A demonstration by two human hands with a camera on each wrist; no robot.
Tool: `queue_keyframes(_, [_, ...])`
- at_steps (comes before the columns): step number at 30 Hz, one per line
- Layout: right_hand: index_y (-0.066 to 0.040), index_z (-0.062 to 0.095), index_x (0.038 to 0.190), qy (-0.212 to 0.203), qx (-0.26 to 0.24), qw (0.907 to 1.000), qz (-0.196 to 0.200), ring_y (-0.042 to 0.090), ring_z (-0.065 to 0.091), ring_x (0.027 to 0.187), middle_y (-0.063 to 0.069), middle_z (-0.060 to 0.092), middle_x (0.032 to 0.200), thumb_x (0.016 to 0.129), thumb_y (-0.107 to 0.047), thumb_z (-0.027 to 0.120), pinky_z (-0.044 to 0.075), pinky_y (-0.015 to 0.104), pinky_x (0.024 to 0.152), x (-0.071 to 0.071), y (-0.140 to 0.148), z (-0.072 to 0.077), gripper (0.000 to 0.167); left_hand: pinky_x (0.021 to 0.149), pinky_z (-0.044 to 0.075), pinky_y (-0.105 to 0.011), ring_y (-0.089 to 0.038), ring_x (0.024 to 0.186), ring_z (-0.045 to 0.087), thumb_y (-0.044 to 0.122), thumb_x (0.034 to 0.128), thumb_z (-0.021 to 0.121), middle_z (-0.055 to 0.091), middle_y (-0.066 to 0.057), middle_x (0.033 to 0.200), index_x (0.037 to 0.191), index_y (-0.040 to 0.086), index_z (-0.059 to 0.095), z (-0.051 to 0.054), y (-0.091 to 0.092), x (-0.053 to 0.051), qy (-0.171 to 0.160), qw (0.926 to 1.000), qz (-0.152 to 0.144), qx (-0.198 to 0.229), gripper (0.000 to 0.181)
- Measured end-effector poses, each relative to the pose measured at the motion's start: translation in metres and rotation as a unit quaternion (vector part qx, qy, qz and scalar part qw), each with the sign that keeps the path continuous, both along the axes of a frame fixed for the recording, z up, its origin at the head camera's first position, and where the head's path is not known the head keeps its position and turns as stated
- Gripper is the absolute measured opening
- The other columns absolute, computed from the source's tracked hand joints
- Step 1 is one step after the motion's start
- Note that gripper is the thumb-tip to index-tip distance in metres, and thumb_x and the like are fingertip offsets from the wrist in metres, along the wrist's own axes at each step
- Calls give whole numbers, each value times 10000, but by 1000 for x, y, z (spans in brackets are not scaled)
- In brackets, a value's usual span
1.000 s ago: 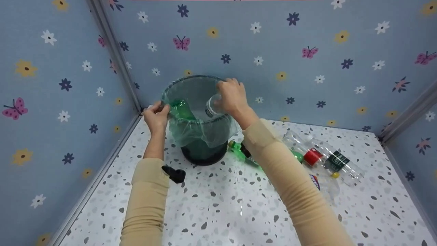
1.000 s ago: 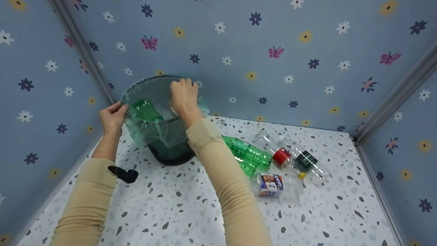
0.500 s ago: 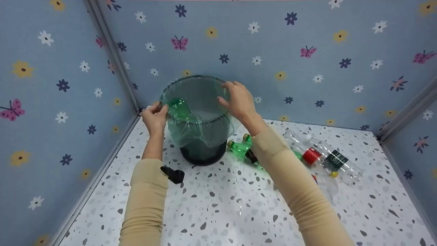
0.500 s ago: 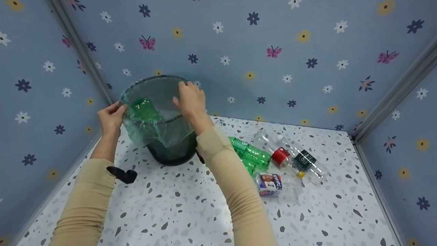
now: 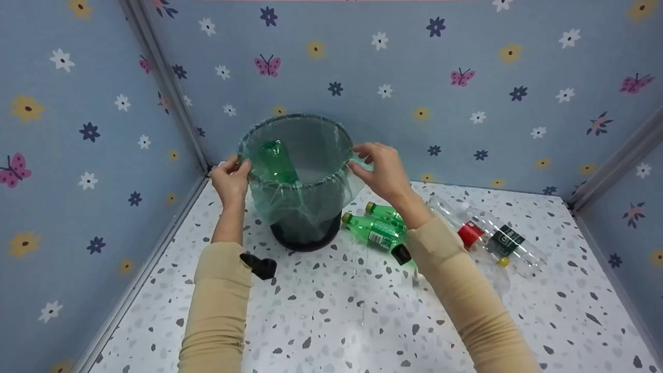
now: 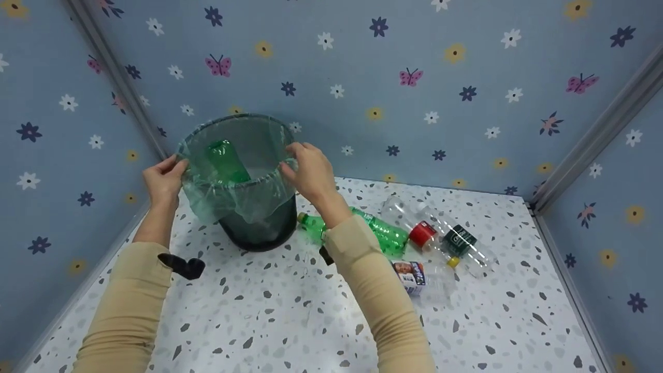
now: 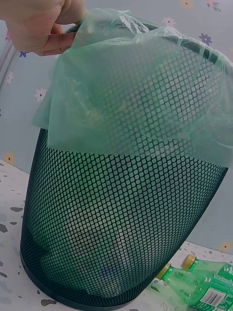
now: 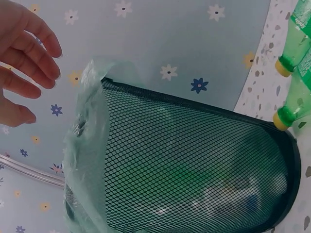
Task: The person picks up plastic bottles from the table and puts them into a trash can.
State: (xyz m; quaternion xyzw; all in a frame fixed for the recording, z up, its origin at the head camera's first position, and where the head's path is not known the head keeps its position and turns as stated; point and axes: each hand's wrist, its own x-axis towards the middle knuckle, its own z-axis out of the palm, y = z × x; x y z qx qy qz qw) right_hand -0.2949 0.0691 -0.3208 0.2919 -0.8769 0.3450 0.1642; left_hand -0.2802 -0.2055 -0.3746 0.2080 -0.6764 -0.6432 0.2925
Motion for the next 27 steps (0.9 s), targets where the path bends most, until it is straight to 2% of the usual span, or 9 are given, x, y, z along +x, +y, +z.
queue_keyframes(7, [9,630,1042,214,79,9991,348,233,571,830,133,619,969,834,-133,622,465,345,745,9,25,-19,252,757,448,-288,-227,994,512,57,837,581,555,-175,1065,1184,-2,556,-3,-1,-3,16,10000,36,-9,352])
queue_keyframes(12, [17,627,1036,302,272,9983,418,238,572,821,136,622,951,821,-114,634,470,346,720,16,46,-35,252,794,449,-297,-240,1041,505,66,843,580,537,-183,1119,1208,-10,526,-2,0,-3,-52,10000,14,42,378])
queue_keyframes(21, [8,610,1072,-127,942,9952,216,254,574,845,127,608,1006,804,-142,653,472,366,743,31,83,-66,310,789,458,-295,-242,1014,532,72,846,584,539,-180,1119,1219,-13,515,-1,-1,-2,-48,10000,-10,63,389])
queue_keyframes(27, [7,604,1085,-239,1262,9915,188,258,573,872,134,598,1027,795,-161,672,474,374,753,40,107,-85,342,753,462,-262,-223,1001,525,73,848,581,531,-169,1117,1224,3,512,-2,-2,-3,-77,9998,-67,156,388])
